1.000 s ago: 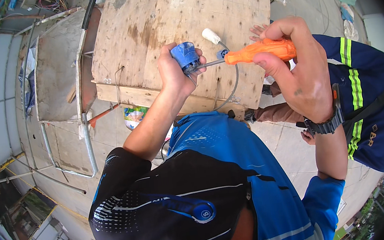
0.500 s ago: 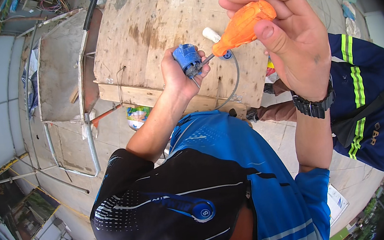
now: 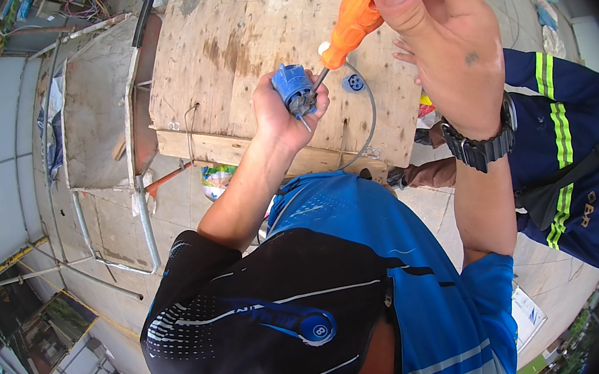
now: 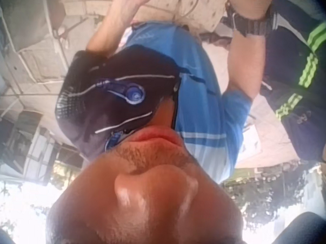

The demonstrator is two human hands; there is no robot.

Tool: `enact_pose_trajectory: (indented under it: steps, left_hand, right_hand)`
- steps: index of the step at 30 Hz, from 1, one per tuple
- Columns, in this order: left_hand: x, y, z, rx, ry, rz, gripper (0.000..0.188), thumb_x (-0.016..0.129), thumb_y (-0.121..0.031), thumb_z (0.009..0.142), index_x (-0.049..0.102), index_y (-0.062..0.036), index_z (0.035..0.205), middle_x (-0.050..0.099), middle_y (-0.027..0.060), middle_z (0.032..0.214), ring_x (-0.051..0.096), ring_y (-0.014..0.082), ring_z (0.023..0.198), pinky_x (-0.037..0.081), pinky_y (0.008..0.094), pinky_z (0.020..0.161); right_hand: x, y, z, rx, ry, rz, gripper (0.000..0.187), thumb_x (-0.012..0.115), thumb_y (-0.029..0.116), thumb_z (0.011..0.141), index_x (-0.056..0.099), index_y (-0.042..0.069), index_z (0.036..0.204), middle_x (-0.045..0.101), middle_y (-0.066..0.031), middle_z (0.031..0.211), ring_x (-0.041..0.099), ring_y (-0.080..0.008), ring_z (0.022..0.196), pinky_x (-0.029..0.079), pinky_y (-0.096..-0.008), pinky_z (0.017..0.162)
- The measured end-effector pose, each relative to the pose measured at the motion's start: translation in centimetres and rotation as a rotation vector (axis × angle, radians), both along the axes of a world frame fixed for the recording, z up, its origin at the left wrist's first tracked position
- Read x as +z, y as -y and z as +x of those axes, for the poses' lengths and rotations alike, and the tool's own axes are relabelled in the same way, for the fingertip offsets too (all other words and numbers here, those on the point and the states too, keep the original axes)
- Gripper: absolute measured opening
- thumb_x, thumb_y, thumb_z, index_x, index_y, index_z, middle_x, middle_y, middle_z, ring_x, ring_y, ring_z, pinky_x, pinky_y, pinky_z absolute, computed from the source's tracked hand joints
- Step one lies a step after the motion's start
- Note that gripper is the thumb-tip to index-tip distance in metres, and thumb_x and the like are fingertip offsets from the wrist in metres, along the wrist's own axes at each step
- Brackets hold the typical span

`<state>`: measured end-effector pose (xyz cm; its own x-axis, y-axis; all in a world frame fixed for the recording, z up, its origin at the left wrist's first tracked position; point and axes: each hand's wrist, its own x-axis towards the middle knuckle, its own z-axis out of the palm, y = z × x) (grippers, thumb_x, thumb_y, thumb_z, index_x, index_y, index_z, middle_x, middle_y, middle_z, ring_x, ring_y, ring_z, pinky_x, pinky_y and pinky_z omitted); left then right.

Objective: The person assembles a blue electrical connector by inserting wires and tightening screws with an orange screwdriver. They repeatedly open and close the connector housing to check the internal wiring.

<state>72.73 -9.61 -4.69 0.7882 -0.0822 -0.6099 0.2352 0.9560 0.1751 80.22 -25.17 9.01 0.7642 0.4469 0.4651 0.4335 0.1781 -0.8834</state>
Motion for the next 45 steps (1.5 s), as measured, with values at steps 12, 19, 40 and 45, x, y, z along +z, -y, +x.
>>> enact_pose_trajectory:
  steps: [12, 19, 40, 45]
  left_hand:
    - [-0.9, -0.3, 0.2, 0.017, 0.009, -0.17, 0.045, 0.03, -0.033, 0.096, 0.049, 0.0066, 0.101, 0.053, 0.014, 0.087, 0.057, 0.0235, 0.077, 0.052, 0.0349, 0.064]
    - [-1.2, -0.5, 0.2, 0.035, -0.012, -0.347, 0.04, 0.034, -0.03, 0.096, 0.048, 0.008, 0.1, 0.052, 0.0145, 0.089, 0.057, 0.0246, 0.08, 0.055, 0.0372, 0.067]
    - [2.5, -0.5, -0.5, 0.145, 0.051, -0.187, 0.056, 0.031, -0.051, 0.1, 0.053, 0.001, 0.095, 0.058, 0.0164, 0.087, 0.061, 0.0288, 0.078, 0.057, 0.0434, 0.072]
    - [2.3, -1.4, -0.8, 0.138, 0.143, -0.186, 0.057, 0.031, -0.052, 0.1, 0.052, 0.0013, 0.098, 0.058, 0.0172, 0.09, 0.06, 0.029, 0.078, 0.057, 0.0423, 0.07]
  right_hand:
    - [3.2, -0.9, -0.1, -0.004, -0.13, -0.073, 0.018, 0.056, 0.002, 0.093, 0.061, -0.009, 0.106, 0.064, -0.0091, 0.096, 0.059, -0.0104, 0.087, 0.048, -0.0216, 0.079]
    - [1.8, -2.2, 2.9, -0.042, 0.002, -0.062, 0.019, 0.06, 0.006, 0.091, 0.063, -0.007, 0.104, 0.066, -0.0087, 0.086, 0.06, -0.0113, 0.077, 0.049, -0.0228, 0.069]
    - [5.5, -2.0, 2.8, 0.001, 0.062, -0.202, 0.026, 0.066, 0.016, 0.09, 0.064, -0.004, 0.105, 0.066, -0.0059, 0.079, 0.06, -0.0106, 0.073, 0.05, -0.023, 0.068]
    - [5.3, -1.6, 1.3, -0.143, 0.302, -0.191, 0.02, 0.07, 0.016, 0.086, 0.068, -0.003, 0.091, 0.066, -0.0055, 0.072, 0.056, -0.0069, 0.063, 0.043, -0.0202, 0.054]
